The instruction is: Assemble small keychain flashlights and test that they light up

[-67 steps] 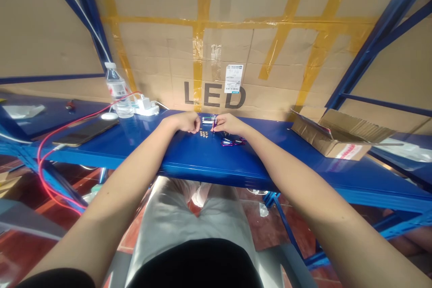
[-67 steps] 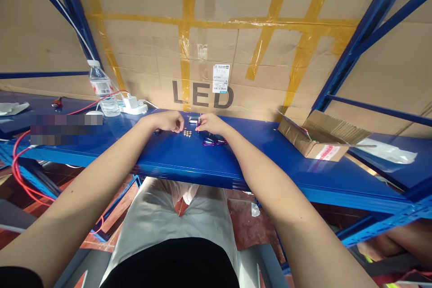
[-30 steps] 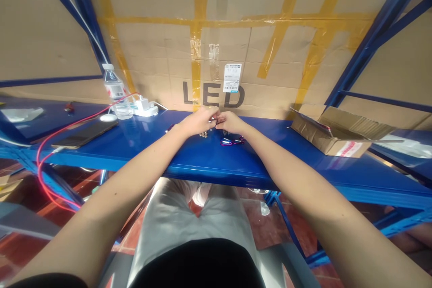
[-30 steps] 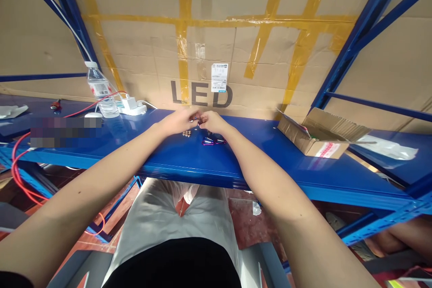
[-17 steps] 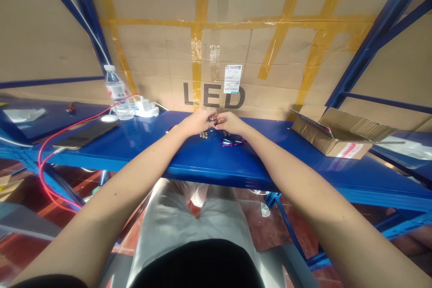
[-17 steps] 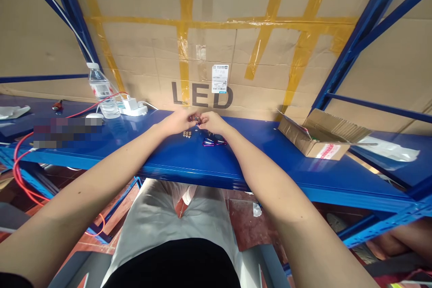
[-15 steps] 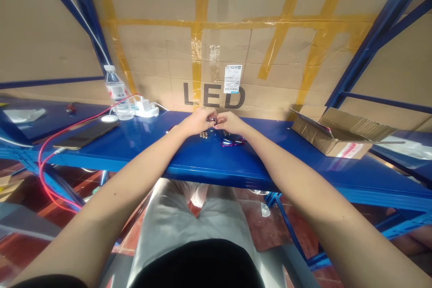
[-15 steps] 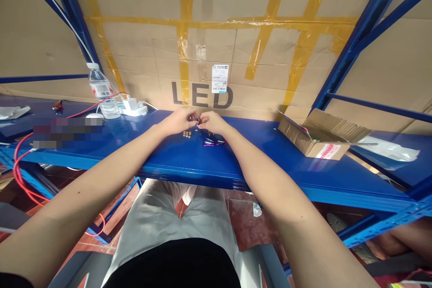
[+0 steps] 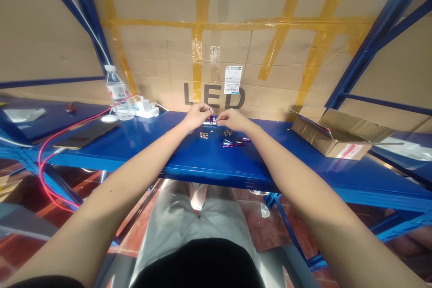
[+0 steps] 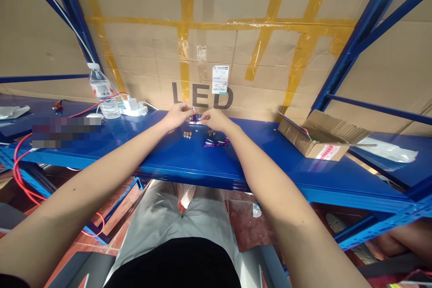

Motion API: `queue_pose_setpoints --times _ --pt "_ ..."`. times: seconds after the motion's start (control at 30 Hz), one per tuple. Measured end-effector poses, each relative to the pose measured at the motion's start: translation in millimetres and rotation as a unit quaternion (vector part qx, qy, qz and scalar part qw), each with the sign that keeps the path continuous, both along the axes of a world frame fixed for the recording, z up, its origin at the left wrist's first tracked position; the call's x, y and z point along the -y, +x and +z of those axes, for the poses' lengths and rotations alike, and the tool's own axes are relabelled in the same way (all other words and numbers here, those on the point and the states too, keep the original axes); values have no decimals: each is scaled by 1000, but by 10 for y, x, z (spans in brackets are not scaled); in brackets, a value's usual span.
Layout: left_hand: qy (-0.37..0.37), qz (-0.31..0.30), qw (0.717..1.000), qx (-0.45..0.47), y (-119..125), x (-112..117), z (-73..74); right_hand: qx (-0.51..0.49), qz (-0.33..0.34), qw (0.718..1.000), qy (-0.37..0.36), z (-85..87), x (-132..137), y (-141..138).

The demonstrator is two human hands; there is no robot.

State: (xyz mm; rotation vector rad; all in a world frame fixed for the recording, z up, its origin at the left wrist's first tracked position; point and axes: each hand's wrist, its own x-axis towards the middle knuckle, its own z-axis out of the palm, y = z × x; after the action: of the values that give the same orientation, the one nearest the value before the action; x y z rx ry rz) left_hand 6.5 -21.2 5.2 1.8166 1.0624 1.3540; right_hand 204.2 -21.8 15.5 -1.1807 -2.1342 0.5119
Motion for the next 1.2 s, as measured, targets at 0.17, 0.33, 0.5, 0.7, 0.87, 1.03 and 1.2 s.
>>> queue_pose_setpoints --times 0.17,0.33,0.5,0.7,0.87,1.03,1.2 --pt "-74 -79 990 87 22 55 26 150 -29 986 -72 113 -5 239" --pt "-87 -105 985 107 40 81 16 178 -37 974 -137 68 12 229" --pt "-72 -108 989 66 48 60 -25 167 -35 975 -141 97 65 200" --pt "-39 -80 996 -11 50 6 -65 -22 -23 999 -32 203 124 197" --pt "-1 -83 996 -38 61 -42 -98 -142 22 989 32 107 62 24" --pt "40 -80 990 -105 29 -29 -91 -149 25 988 26 31 -2 -2" --pt "98 -67 983 -140 8 3 -77 -158 39 987 5 38 17 21"
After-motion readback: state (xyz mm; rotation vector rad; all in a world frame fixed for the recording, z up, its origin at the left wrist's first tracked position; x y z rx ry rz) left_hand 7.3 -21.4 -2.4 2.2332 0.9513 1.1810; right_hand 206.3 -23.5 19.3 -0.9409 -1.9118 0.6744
